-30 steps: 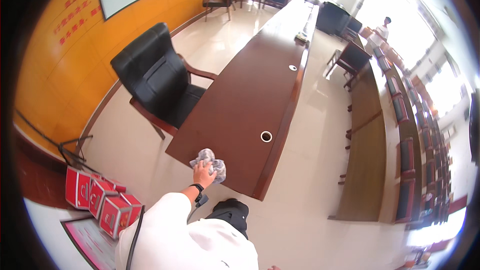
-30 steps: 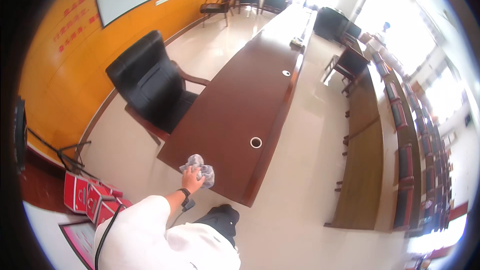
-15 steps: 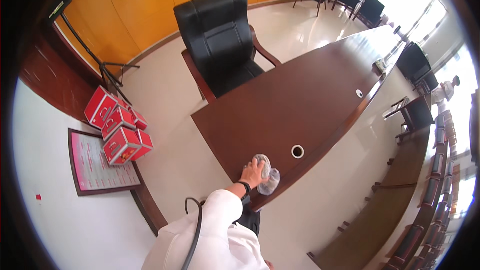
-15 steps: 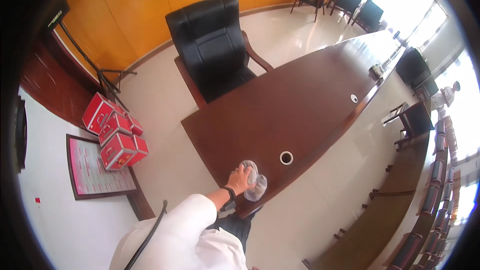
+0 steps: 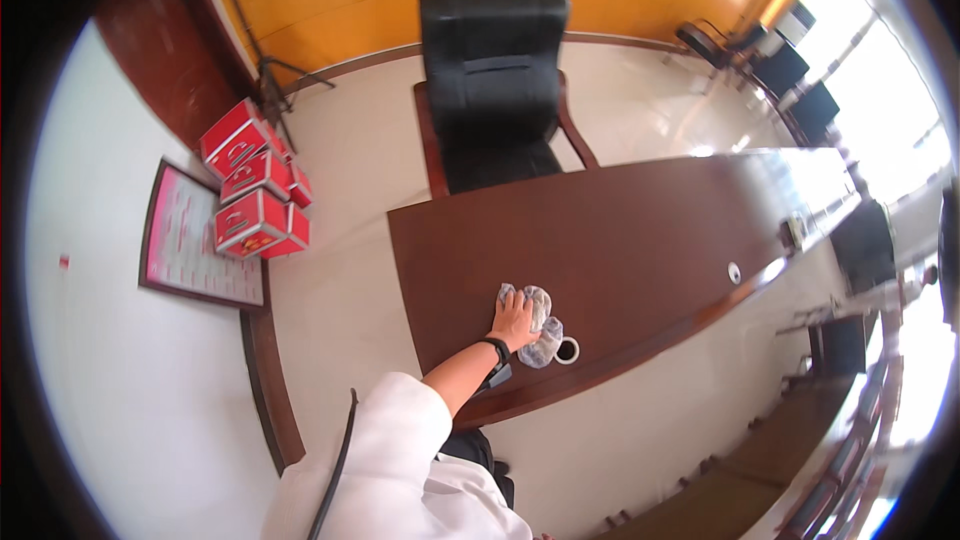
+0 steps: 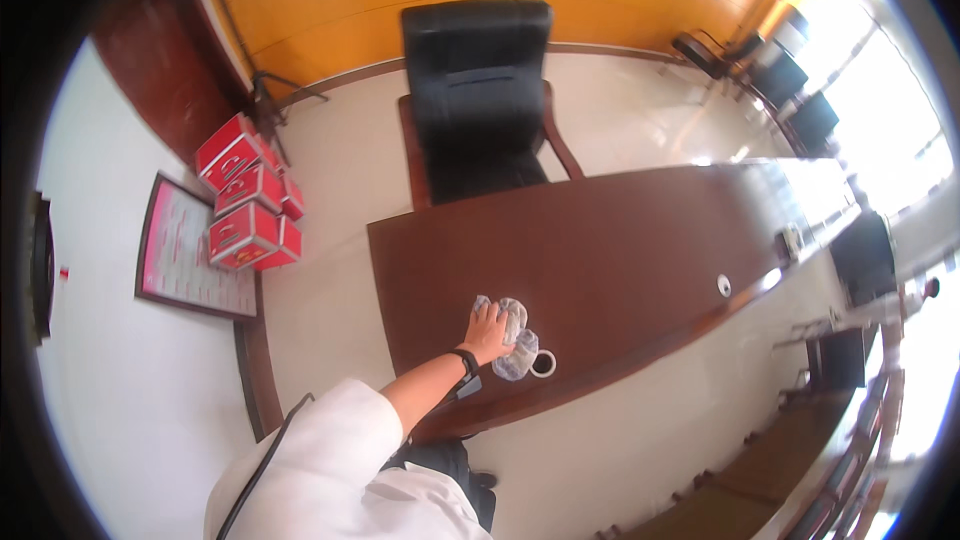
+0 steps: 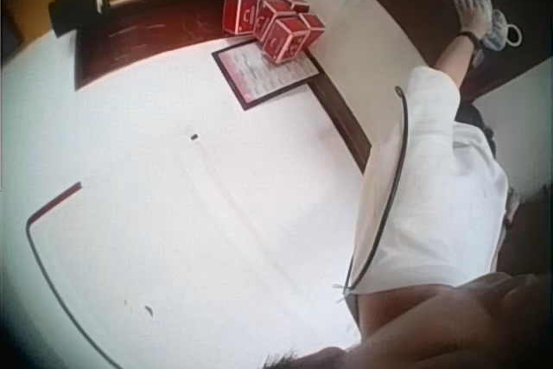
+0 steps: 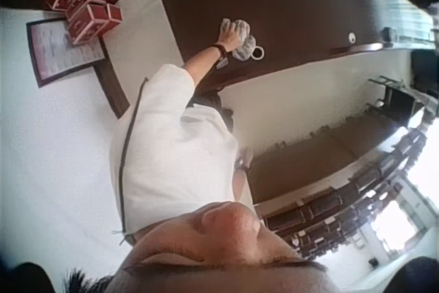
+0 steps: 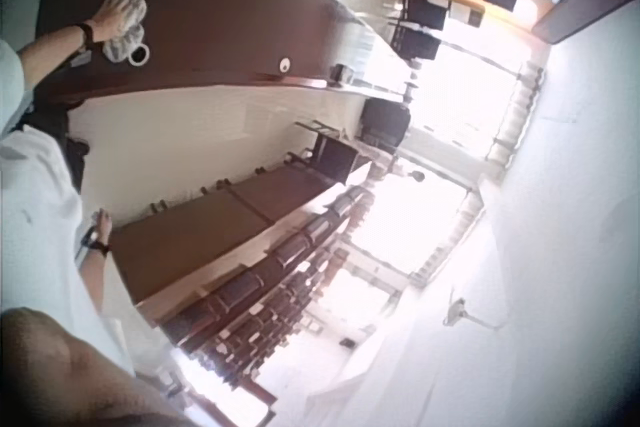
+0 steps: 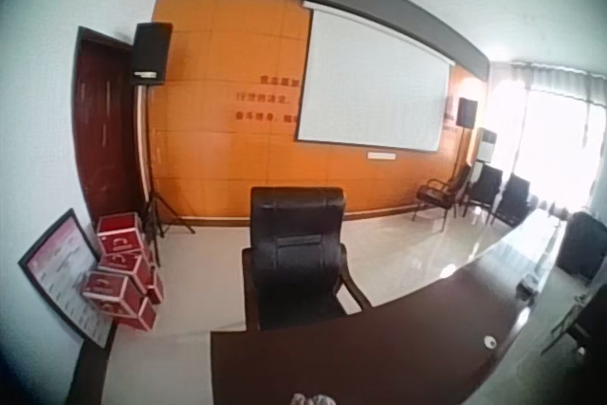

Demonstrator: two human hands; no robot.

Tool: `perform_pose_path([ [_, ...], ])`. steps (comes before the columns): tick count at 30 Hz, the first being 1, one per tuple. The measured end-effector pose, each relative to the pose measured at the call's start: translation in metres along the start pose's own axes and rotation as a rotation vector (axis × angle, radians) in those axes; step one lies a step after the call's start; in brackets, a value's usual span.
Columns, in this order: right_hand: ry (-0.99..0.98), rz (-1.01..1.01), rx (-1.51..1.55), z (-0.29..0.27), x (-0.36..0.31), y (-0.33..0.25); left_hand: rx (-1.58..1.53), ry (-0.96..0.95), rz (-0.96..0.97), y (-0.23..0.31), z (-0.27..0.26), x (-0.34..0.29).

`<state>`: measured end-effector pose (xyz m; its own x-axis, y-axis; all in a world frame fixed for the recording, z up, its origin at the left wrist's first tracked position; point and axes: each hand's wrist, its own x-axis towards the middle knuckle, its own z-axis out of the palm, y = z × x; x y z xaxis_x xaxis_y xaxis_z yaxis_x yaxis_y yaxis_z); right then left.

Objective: Wiping an office chair and a conference table with a cloth.

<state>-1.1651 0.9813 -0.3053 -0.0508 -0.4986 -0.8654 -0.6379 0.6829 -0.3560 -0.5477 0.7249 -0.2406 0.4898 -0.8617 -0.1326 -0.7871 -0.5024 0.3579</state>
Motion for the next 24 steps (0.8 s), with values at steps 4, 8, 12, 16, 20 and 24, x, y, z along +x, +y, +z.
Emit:
perform_pose_path([
  [4,-0.133,-0.273,-0.280,-0.057,0.087,-0.047,-0.064,0.133,-0.016,-0.027,0.000,-0.055],
  [8,-0.172,0.051,-0.264,-0.069,0.134,-0.145,-0.015,0.257,-0.089,-0.060,0.002,-0.130],
  [12,-0.409,-0.080,-0.288,-0.115,0.185,-0.248,-0.056,0.325,-0.511,-0.067,0.011,-0.180],
  [16,-0.355,-0.237,-0.249,-0.157,0.217,-0.318,-0.143,0.363,-0.933,-0.042,0.029,-0.186],
  [20,-0.306,-0.238,-0.226,-0.209,0.244,-0.358,-0.269,0.434,-1.322,0.011,0.041,-0.149],
  [24,-0.272,-0.190,-0.278,-0.248,0.267,-0.384,-0.280,0.394,-1.352,0.064,0.049,-0.114],
])
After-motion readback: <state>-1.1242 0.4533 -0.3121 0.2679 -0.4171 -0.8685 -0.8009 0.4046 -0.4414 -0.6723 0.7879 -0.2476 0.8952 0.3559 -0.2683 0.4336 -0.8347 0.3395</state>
